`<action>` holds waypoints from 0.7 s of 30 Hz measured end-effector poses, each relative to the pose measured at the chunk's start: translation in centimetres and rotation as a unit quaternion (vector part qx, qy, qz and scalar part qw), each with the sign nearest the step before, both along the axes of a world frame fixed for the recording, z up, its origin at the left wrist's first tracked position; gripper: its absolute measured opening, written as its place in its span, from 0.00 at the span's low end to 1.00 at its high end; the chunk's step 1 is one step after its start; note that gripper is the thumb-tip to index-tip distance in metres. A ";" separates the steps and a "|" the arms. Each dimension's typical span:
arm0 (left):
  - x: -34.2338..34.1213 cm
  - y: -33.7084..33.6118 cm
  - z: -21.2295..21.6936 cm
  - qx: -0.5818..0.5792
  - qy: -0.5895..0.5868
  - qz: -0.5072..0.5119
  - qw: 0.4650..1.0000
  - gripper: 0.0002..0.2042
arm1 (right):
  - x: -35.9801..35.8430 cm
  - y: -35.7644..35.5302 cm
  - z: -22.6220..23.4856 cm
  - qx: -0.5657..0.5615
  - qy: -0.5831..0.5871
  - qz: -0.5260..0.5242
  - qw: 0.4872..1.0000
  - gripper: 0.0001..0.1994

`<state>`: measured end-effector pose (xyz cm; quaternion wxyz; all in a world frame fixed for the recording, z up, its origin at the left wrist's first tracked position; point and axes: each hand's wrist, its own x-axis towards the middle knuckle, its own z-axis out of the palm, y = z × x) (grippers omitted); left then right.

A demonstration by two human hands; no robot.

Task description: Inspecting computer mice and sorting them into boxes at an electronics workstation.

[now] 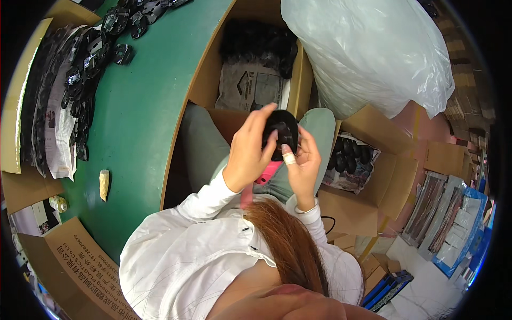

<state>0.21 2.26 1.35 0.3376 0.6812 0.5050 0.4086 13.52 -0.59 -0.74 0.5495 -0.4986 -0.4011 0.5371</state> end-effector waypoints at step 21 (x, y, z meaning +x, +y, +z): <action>1.7 -0.9 -4.1 -0.127 -0.245 -0.031 0.961 0.22 | 0.0 1.5 -0.9 0.027 -0.170 -0.003 0.985 0.16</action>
